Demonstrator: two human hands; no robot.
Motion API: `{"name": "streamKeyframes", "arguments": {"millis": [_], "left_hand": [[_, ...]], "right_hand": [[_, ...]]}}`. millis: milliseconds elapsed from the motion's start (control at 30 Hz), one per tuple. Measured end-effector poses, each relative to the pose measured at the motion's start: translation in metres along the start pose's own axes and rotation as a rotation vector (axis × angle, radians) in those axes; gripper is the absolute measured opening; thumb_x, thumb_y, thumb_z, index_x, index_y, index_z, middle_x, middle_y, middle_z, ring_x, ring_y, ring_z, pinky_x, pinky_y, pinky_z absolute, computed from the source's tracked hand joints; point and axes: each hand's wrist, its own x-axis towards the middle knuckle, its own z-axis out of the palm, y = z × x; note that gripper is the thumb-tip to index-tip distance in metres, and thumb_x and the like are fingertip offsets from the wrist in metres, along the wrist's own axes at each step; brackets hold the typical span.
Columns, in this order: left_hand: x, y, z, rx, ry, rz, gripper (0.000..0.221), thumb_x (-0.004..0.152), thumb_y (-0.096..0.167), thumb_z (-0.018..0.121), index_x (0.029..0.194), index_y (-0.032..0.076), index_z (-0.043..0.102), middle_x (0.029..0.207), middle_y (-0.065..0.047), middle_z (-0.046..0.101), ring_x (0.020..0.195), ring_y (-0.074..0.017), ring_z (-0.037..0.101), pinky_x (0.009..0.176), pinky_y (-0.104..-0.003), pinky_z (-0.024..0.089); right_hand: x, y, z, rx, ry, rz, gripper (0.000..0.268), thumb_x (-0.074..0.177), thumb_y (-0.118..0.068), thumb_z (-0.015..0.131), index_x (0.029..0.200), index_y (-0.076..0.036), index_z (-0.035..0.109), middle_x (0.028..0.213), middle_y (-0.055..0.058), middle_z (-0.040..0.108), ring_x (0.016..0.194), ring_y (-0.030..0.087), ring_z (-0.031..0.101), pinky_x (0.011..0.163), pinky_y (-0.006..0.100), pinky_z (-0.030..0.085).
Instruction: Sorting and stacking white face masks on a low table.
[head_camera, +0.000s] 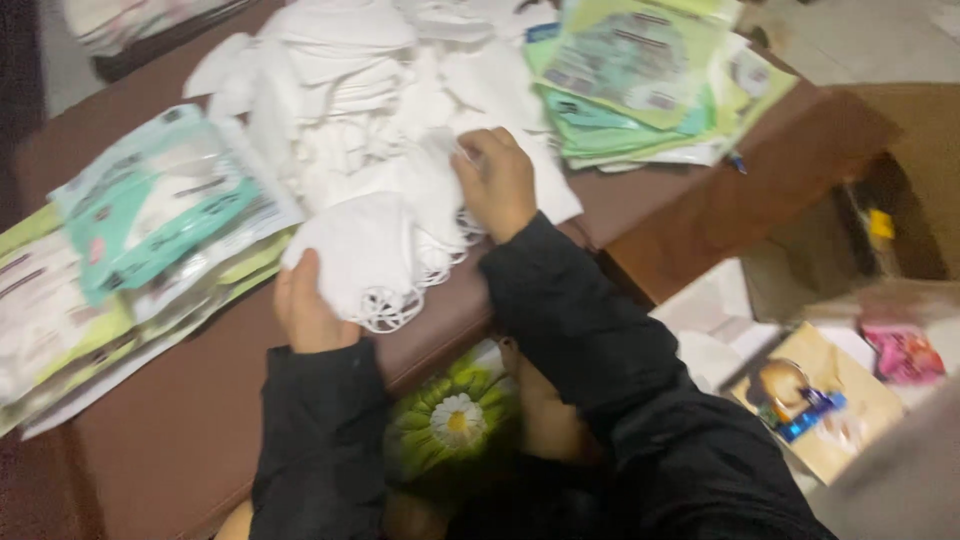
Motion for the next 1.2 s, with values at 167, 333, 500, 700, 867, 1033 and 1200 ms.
{"name": "streamKeyframes", "arguments": {"millis": [167, 333, 500, 700, 867, 1033, 1200], "left_hand": [[0.008, -0.014, -0.006, 0.171, -0.092, 0.244, 0.025, 0.094, 0.01, 0.064, 0.118, 0.007, 0.061, 0.112, -0.013, 0.068, 0.097, -0.0199, 0.07, 0.087, -0.034, 0.064], [0.019, -0.024, -0.028, 0.503, -0.188, 0.577, 0.059, 0.099, -0.002, 0.061, 0.153, 0.011, 0.041, 0.159, -0.015, 0.038, 0.148, -0.0281, 0.032, 0.122, -0.044, 0.03], [0.002, -0.014, -0.008, 0.297, -0.1, 0.29, 0.02, 0.097, 0.01, 0.065, 0.114, 0.004, 0.072, 0.109, -0.011, 0.065, 0.095, -0.0142, 0.07, 0.087, -0.029, 0.065], [0.001, -0.013, -0.008, 0.257, -0.117, 0.213, 0.031, 0.1, 0.017, 0.069, 0.124, -0.001, 0.064, 0.103, -0.014, 0.071, 0.091, -0.0164, 0.077, 0.081, -0.029, 0.068], [-0.002, 0.0, 0.0, 0.2, -0.16, 0.158, 0.03, 0.1, 0.013, 0.064, 0.125, -0.003, 0.061, 0.108, -0.016, 0.072, 0.095, -0.0176, 0.077, 0.084, -0.03, 0.07], [0.002, 0.006, -0.004, -0.05, -0.114, 0.059, 0.022, 0.093, 0.015, 0.073, 0.109, 0.004, 0.062, 0.11, -0.018, 0.074, 0.097, -0.0241, 0.079, 0.09, -0.039, 0.071], [-0.004, 0.01, 0.005, -0.109, -0.133, 0.021, 0.012, 0.093, 0.016, 0.07, 0.101, 0.008, 0.066, 0.115, -0.014, 0.074, 0.104, -0.0238, 0.077, 0.099, -0.04, 0.067]], "right_hand": [[0.006, -0.022, -0.014, 0.404, 0.267, 0.07, 0.012, 0.099, -0.017, 0.067, 0.108, -0.01, 0.064, 0.094, 0.006, 0.067, 0.089, 0.02, 0.065, 0.077, 0.032, 0.055], [0.005, -0.016, -0.001, 1.007, 0.174, 0.366, 0.016, 0.098, -0.02, 0.067, 0.109, -0.01, 0.059, 0.085, 0.009, 0.077, 0.072, 0.014, 0.071, 0.065, 0.03, 0.059], [-0.017, -0.021, 0.017, 0.942, -0.217, 0.416, 0.024, 0.096, -0.021, 0.075, 0.112, -0.008, 0.064, 0.078, 0.007, 0.074, 0.064, 0.013, 0.072, 0.053, 0.025, 0.062], [-0.033, -0.032, 0.039, 0.729, -0.391, 0.468, 0.03, 0.096, -0.019, 0.071, 0.118, -0.001, 0.061, 0.081, 0.016, 0.074, 0.039, 0.014, 0.062, 0.027, 0.02, 0.047], [-0.018, -0.039, 0.011, 0.231, -0.294, 0.204, 0.027, 0.096, -0.039, 0.069, 0.113, -0.019, 0.068, 0.101, 0.011, 0.076, 0.084, 0.03, 0.077, 0.072, 0.043, 0.062], [-0.008, -0.066, -0.022, -0.147, -0.485, 0.146, 0.065, 0.092, -0.051, 0.07, 0.14, -0.009, 0.057, 0.127, 0.017, 0.066, 0.113, 0.031, 0.065, 0.088, 0.041, 0.056], [-0.008, -0.071, -0.01, -0.32, -0.629, 0.116, 0.087, 0.085, -0.054, 0.076, 0.153, -0.01, 0.044, 0.124, 0.016, 0.066, 0.108, 0.029, 0.06, 0.082, 0.041, 0.047]]}}
